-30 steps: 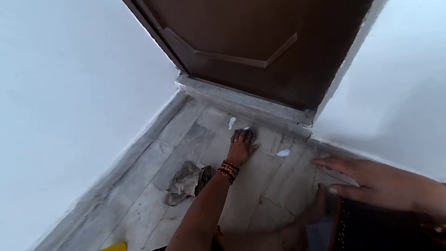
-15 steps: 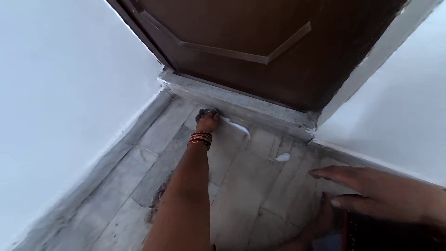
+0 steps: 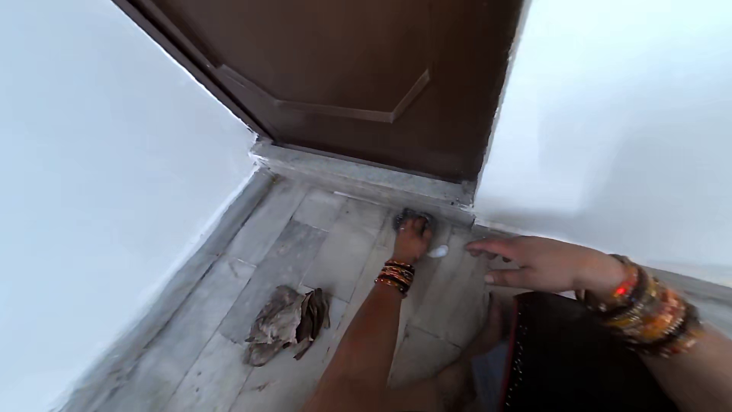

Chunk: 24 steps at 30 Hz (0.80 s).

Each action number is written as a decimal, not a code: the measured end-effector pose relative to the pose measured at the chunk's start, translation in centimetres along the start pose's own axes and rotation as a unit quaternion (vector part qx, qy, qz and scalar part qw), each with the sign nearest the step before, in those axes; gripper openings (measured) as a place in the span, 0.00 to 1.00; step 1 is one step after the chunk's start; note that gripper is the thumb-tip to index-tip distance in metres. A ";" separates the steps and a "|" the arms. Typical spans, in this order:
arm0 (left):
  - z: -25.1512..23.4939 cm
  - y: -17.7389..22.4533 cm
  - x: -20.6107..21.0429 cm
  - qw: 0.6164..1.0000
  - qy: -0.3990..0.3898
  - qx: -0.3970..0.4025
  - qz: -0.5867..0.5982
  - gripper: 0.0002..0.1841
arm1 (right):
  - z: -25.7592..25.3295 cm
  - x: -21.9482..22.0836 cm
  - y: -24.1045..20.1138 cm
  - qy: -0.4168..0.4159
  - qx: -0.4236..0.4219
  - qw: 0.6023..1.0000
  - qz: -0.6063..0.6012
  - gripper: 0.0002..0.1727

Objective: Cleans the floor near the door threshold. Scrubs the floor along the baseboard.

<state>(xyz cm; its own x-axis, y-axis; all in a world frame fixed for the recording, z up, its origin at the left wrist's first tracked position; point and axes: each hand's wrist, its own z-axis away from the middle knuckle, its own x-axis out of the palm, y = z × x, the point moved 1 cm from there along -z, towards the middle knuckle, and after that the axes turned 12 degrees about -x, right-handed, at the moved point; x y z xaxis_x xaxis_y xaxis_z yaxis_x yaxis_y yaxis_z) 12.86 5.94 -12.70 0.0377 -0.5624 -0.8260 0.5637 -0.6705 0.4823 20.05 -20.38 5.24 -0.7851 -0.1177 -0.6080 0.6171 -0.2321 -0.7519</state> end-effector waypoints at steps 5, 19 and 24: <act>2.7 5.7 3.7 0.995 -0.059 0.054 -0.056 0.25 | -1.5 1.8 -1.1 -0.086 0.011 0.996 -0.007 0.32; 7.2 -4.1 -1.1 0.974 -0.086 -0.026 -0.206 0.36 | -2.3 3.9 -1.9 -0.155 0.034 0.987 0.023 0.32; 4.6 -14.3 -7.9 0.963 -0.019 -0.199 -0.183 0.37 | -2.6 2.9 -0.6 -0.139 0.089 0.985 0.045 0.32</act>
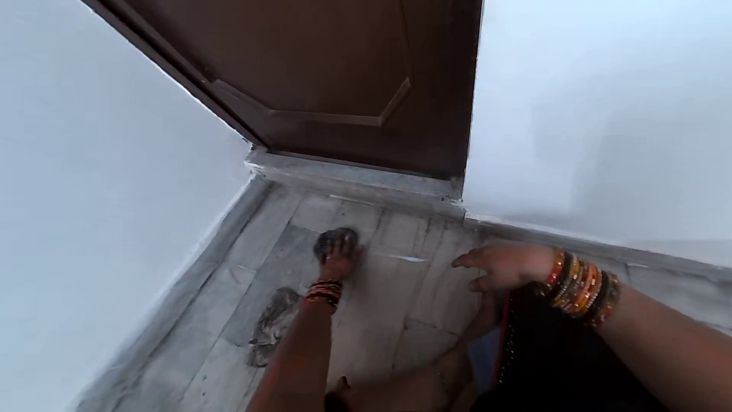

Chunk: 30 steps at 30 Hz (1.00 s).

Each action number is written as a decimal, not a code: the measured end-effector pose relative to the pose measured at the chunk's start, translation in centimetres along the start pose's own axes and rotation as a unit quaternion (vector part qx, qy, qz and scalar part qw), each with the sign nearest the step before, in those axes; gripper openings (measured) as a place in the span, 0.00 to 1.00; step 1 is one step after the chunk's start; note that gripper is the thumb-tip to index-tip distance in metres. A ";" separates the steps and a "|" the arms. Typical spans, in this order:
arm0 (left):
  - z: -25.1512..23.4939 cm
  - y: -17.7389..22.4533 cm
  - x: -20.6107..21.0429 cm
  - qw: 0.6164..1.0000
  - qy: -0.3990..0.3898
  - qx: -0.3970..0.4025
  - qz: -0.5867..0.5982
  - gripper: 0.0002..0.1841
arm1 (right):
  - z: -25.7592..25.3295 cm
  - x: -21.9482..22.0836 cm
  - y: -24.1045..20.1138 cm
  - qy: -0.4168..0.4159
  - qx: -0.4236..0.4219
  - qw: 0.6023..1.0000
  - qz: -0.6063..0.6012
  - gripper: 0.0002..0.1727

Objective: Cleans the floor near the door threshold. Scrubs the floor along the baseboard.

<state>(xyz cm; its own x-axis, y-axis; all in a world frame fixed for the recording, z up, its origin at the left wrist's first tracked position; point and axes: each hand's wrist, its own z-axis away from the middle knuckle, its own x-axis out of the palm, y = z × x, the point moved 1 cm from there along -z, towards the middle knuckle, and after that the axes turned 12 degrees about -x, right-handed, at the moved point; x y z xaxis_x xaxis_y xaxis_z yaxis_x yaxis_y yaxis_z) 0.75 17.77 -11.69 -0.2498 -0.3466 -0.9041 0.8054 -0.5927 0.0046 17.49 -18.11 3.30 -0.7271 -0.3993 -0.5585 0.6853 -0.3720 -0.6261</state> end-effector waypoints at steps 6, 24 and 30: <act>2.0 2.3 2.0 0.999 0.008 0.020 0.029 0.43 | 3.0 -3.6 3.4 0.192 0.110 0.975 -0.016 0.23; 9.1 22.0 4.6 0.975 -0.033 0.213 -0.053 0.37 | 2.6 -3.3 4.1 0.179 0.137 0.972 -0.059 0.25; 5.4 7.2 2.7 0.998 0.033 0.055 0.000 0.40 | 5.0 -2.9 6.0 0.236 0.139 0.958 -0.080 0.25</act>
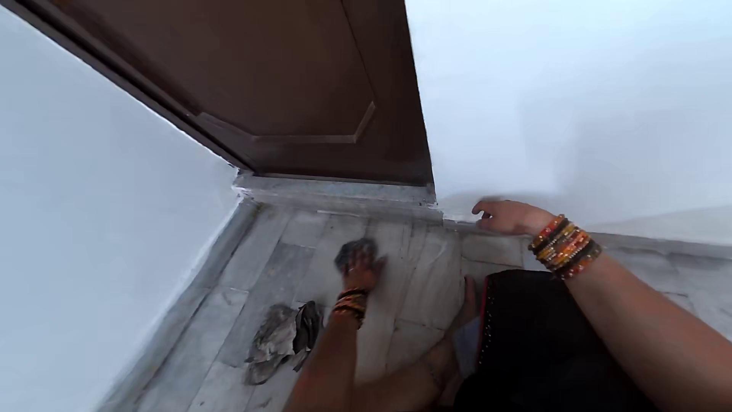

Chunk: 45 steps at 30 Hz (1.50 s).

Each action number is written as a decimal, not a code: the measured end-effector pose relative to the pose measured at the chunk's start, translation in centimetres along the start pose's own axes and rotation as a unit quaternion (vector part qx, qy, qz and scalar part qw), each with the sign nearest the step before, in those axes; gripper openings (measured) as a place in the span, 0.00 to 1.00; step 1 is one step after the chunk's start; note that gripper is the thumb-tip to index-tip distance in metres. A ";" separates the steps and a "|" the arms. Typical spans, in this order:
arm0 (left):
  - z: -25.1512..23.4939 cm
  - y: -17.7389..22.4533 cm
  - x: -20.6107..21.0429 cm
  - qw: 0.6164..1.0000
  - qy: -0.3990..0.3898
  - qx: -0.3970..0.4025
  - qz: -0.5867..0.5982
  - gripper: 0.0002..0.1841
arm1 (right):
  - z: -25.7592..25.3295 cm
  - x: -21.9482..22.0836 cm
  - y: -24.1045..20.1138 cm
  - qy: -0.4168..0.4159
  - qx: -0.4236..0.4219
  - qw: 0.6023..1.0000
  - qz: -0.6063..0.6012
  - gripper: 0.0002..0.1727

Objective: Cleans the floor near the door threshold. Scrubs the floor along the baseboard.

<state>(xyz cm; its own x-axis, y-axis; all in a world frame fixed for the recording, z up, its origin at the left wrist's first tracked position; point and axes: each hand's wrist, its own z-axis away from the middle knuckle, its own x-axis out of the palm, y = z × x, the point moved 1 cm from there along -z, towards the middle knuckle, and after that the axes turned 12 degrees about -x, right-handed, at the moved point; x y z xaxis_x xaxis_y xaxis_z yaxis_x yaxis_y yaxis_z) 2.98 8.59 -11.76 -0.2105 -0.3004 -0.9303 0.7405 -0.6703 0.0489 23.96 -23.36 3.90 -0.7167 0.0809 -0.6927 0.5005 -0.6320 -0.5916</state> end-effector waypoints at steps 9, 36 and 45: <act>5.4 -0.3 1.8 0.995 -0.066 0.019 -0.072 0.48 | -0.3 -1.2 -2.3 0.041 -0.046 0.998 -0.013 0.25; 3.5 -5.2 0.5 0.994 -0.078 -0.039 -0.062 0.46 | -2.3 0.8 -2.9 -0.031 -0.057 0.997 0.034 0.26; 9.1 13.3 4.7 0.973 -0.107 0.204 -0.019 0.39 | -2.6 2.9 -2.9 -0.097 -0.075 0.990 0.074 0.29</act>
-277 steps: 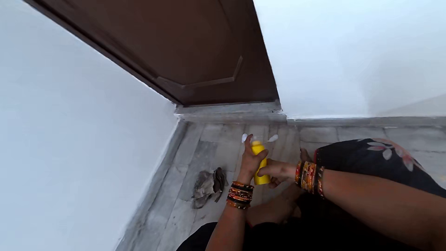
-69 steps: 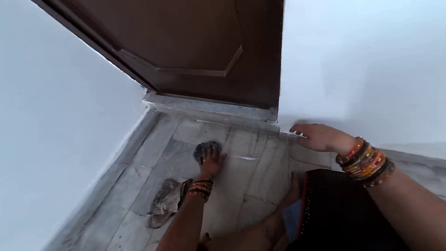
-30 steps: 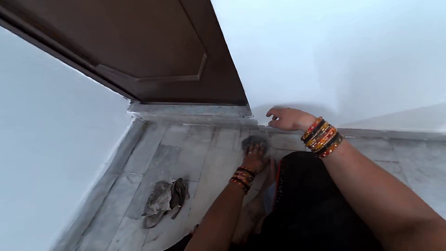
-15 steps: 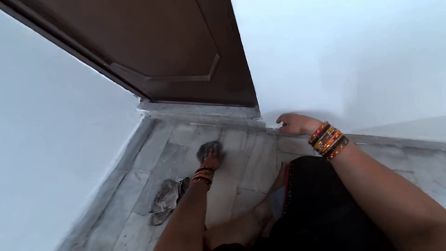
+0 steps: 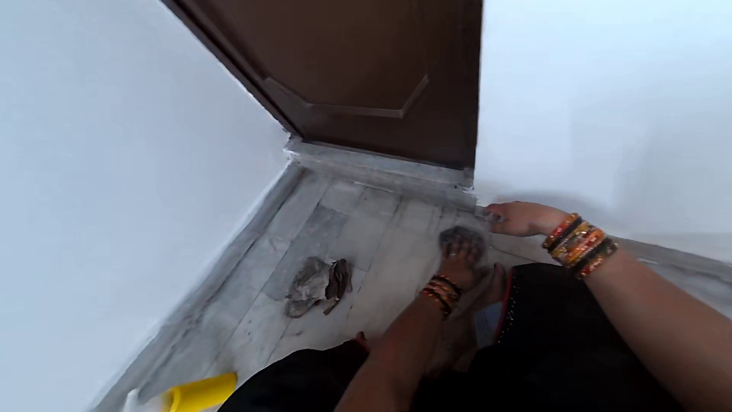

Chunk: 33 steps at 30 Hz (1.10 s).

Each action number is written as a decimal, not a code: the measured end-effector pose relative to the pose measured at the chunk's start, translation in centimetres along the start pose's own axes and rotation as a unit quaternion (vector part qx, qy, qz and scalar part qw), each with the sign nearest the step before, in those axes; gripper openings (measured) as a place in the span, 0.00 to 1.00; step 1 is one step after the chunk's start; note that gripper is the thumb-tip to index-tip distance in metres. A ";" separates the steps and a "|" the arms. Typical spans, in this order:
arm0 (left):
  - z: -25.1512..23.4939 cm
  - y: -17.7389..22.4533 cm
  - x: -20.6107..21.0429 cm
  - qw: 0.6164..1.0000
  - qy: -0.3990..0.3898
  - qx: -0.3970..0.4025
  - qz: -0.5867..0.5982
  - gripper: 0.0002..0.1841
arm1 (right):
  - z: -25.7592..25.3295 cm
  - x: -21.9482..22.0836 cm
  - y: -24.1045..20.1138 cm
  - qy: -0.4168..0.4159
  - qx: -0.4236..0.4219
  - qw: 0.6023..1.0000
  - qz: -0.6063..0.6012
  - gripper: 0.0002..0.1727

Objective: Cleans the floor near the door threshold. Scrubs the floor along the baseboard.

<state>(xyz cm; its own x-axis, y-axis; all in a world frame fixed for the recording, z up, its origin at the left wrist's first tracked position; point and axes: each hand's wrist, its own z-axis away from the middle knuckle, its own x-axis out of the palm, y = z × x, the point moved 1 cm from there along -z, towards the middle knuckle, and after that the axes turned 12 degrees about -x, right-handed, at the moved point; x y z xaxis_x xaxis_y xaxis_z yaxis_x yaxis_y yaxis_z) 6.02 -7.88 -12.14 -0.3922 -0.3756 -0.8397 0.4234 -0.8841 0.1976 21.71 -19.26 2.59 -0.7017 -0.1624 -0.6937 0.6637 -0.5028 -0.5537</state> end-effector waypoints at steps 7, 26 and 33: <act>0.7 -7.4 0.1 0.995 0.064 -0.055 0.044 0.35 | 1.3 -0.2 1.9 0.056 0.003 0.998 -0.035 0.26; -1.4 -15.5 -2.5 0.974 0.098 -0.203 0.031 0.48 | -0.7 0.3 0.3 0.023 -0.001 0.999 -0.026 0.30; -1.8 -0.5 -1.3 0.997 0.017 -0.066 0.027 0.46 | 1.6 -0.4 -1.3 0.024 -0.017 1.000 0.010 0.29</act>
<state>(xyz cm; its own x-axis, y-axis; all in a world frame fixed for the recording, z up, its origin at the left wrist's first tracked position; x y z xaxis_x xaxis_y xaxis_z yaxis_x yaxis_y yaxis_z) 7.78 -6.46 -12.07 -0.3391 -0.4104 -0.8465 0.5487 -0.8172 0.1764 20.67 -19.96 4.31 -0.6758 -0.1302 -0.7255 0.6863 -0.4702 -0.5550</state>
